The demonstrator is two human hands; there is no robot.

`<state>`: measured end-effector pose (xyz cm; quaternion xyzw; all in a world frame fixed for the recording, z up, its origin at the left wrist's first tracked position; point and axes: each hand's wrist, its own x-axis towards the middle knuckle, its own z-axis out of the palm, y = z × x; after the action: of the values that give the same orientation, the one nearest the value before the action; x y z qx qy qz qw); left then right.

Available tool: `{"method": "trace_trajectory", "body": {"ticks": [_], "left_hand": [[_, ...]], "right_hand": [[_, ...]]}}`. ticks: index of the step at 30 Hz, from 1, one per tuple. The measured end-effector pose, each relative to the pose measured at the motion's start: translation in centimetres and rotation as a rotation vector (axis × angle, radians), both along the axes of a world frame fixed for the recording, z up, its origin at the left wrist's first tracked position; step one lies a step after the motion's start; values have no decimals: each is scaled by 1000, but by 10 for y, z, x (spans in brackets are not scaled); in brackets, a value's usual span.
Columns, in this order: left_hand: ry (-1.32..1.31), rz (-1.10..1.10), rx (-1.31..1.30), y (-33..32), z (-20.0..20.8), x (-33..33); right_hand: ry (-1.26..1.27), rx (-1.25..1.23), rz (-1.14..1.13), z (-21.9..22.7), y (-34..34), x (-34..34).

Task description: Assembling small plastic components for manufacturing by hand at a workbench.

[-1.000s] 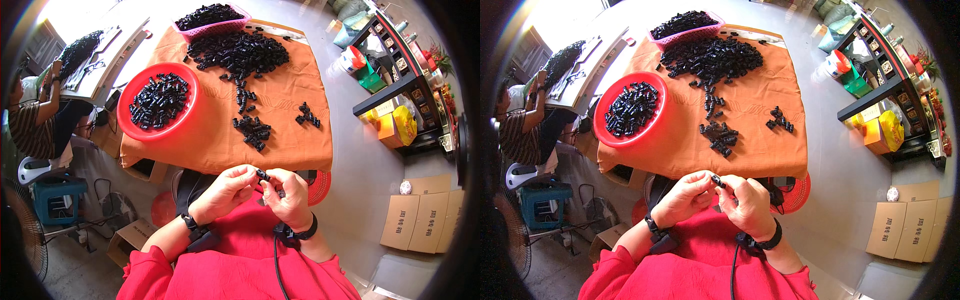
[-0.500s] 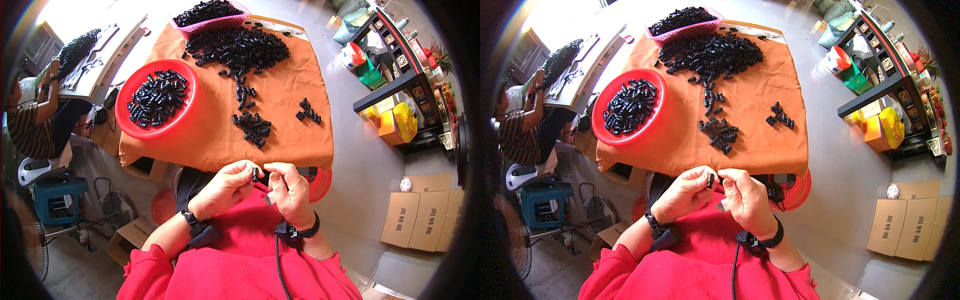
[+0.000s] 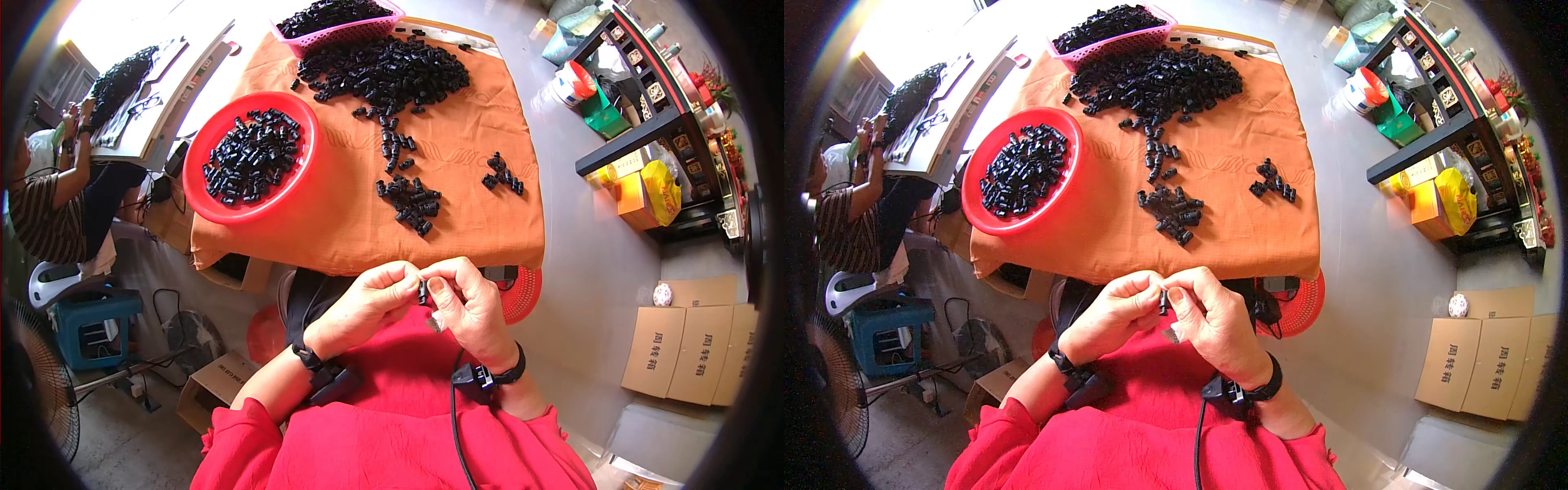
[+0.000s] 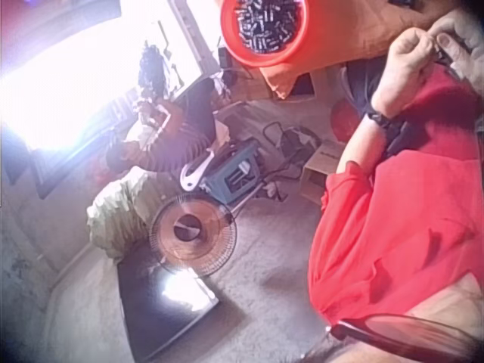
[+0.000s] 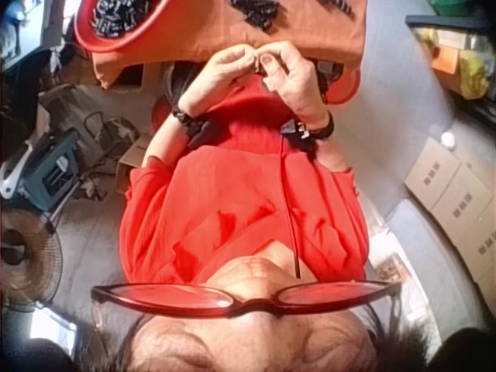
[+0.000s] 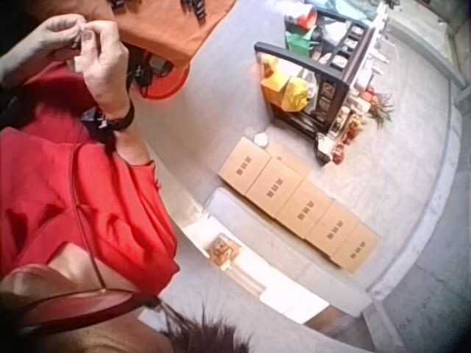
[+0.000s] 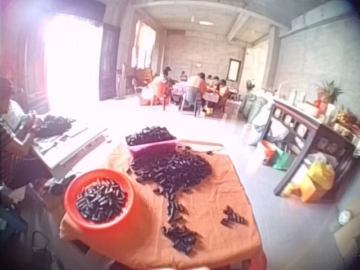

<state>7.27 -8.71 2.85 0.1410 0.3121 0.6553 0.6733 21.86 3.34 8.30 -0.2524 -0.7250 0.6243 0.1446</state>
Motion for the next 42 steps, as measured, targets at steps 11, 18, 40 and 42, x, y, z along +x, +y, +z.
{"method": "trace_trajectory", "body": {"ticks": [11,18,40,42], "left_hand": [[8,111,-120,3,4,0],[-149,51,-44,5,3,3],[-141,87,-52,2,-3,6],[-140,79,-47,-1,-8,5]], "right_hand": [[62,444,135,-3,6,1],[84,210,87,-6,4,4],[121,602,129,-8,7,0],[-15,483,127,-6,5,2]]}}
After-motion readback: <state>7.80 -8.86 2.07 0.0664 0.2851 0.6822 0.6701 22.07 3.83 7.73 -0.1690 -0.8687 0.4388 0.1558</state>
